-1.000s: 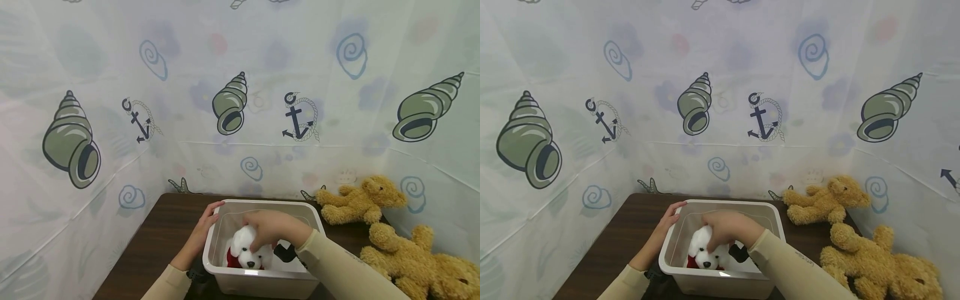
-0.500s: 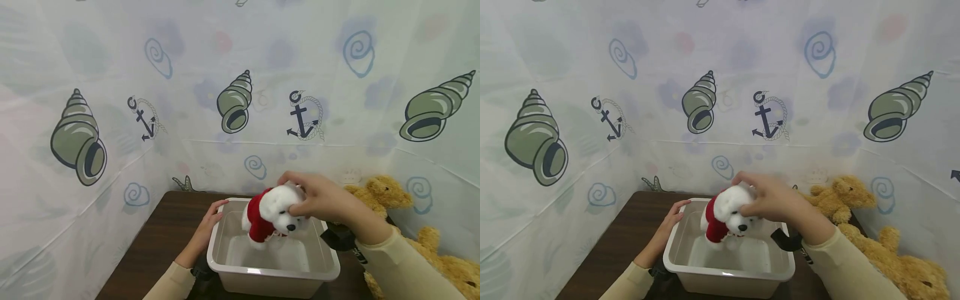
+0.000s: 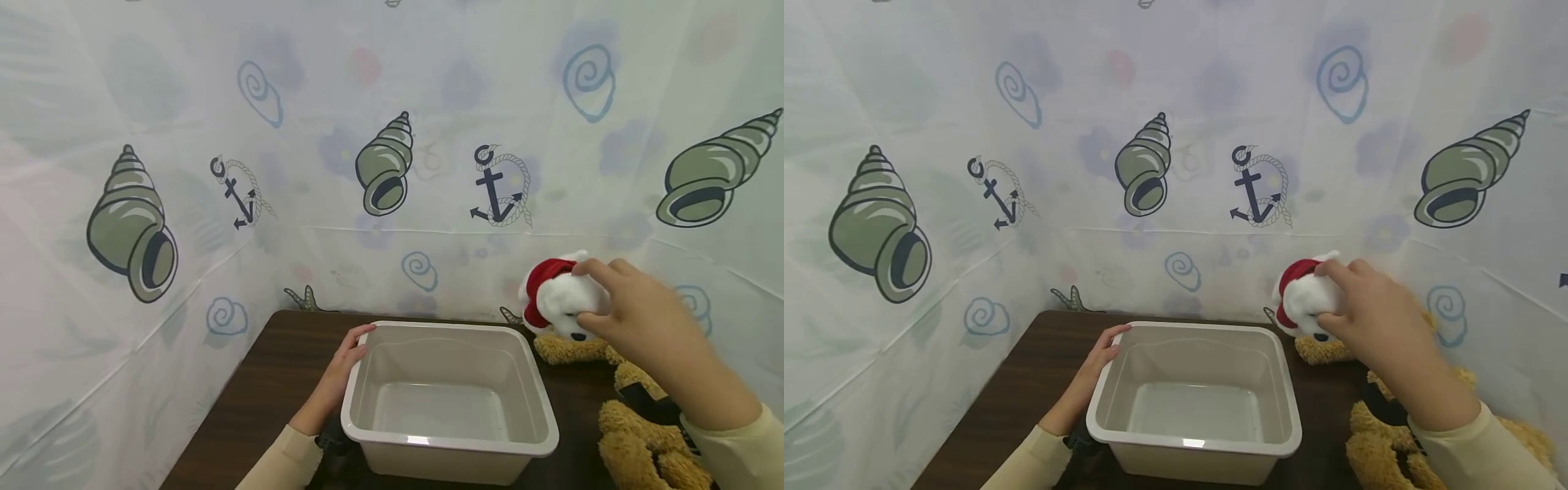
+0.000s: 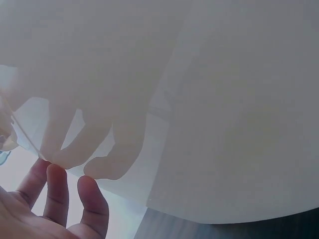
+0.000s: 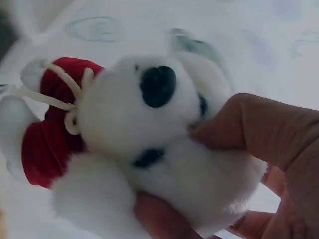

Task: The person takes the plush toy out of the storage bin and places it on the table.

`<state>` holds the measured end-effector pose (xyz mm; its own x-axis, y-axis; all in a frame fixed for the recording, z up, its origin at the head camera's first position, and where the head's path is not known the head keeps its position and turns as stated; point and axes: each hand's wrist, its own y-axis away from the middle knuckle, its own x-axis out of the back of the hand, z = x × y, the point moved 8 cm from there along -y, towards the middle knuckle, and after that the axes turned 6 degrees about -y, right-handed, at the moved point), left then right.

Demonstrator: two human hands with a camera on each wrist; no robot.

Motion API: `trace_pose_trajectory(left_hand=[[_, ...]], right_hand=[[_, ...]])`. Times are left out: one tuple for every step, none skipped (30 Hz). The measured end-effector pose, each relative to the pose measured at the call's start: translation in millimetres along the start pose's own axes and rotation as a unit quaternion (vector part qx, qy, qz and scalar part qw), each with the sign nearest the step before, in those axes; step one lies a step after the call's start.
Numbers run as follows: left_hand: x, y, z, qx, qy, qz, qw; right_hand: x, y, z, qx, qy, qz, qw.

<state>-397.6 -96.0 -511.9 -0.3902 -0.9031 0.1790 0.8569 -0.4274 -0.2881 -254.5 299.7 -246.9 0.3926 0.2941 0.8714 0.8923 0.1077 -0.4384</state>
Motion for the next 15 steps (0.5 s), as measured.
trace_pose_trajectory(left_hand=[[0.6, 0.3, -0.1, 0.002, 0.001, 0.003, 1.0000], [1.3, 0.7, -0.6, 0.004, 0.000, 0.006, 1.0000], [1.7, 1.1, -0.7, 0.004, -0.003, 0.007, 1.0000], [2.4, 1.2, -1.2, 0.006, -0.003, 0.009, 0.9999], [2.2, 1.0, -1.9, 0.007, -0.003, 0.008, 0.9999], [1.7, 0.7, -2.3, 0.007, -0.003, 0.006, 1.0000], [1.1, 0.2, -2.7, 0.006, 0.000, 0.003, 1.0000], [0.3, -0.3, -2.9, 0.005, 0.002, 0.000, 1.0000], [-0.6, -0.7, -2.6, 0.003, 0.007, -0.004, 1.0000], [-1.4, -1.2, -2.7, 0.004, 0.011, -0.007, 0.9999], [-2.4, -1.6, -2.2, 0.003, 0.016, -0.010, 0.9998], [-3.2, -1.9, -1.5, 0.003, 0.018, -0.012, 0.9998], [-3.7, -2.1, -0.9, 0.005, 0.019, -0.013, 0.9997], [-4.0, -2.4, -0.3, 0.006, 0.018, -0.015, 0.9997], [-4.3, -2.9, 0.3, 0.009, 0.017, -0.016, 0.9997]], right_hand=[[-11.4, -1.6, 9.5, -0.007, 0.002, -0.024, 1.000], [-23.9, -2.8, 18.6, -0.011, 0.000, -0.047, 0.999], [-37.0, -3.2, 26.8, -0.013, 0.000, -0.068, 0.998], [-50.6, -3.1, 34.1, -0.013, -0.001, -0.084, 0.996], [-63.9, -1.6, 40.6, -0.013, -0.005, -0.101, 0.995], [-77.3, 0.1, 46.4, -0.013, -0.010, -0.121, 0.993], [-90.7, 2.5, 51.7, -0.015, -0.019, -0.140, 0.990], [-103.7, 5.3, 56.0, -0.016, -0.025, -0.159, 0.987], [-116.3, 8.4, 59.9, -0.020, -0.032, -0.180, 0.983], [-127.5, 11.3, 63.6, -0.024, -0.039, -0.199, 0.979], [-136.7, 13.7, 66.9, -0.030, -0.046, -0.217, 0.975], [-143.9, 15.5, 70.1, -0.035, -0.048, -0.229, 0.972], [-148.8, 17.0, 72.0, -0.040, -0.052, -0.238, 0.969], [-151.7, 17.8, 73.6, -0.045, -0.057, -0.247, 0.966], [-152.7, 18.2, 75.5, -0.052, -0.058, -0.253, 0.964]])
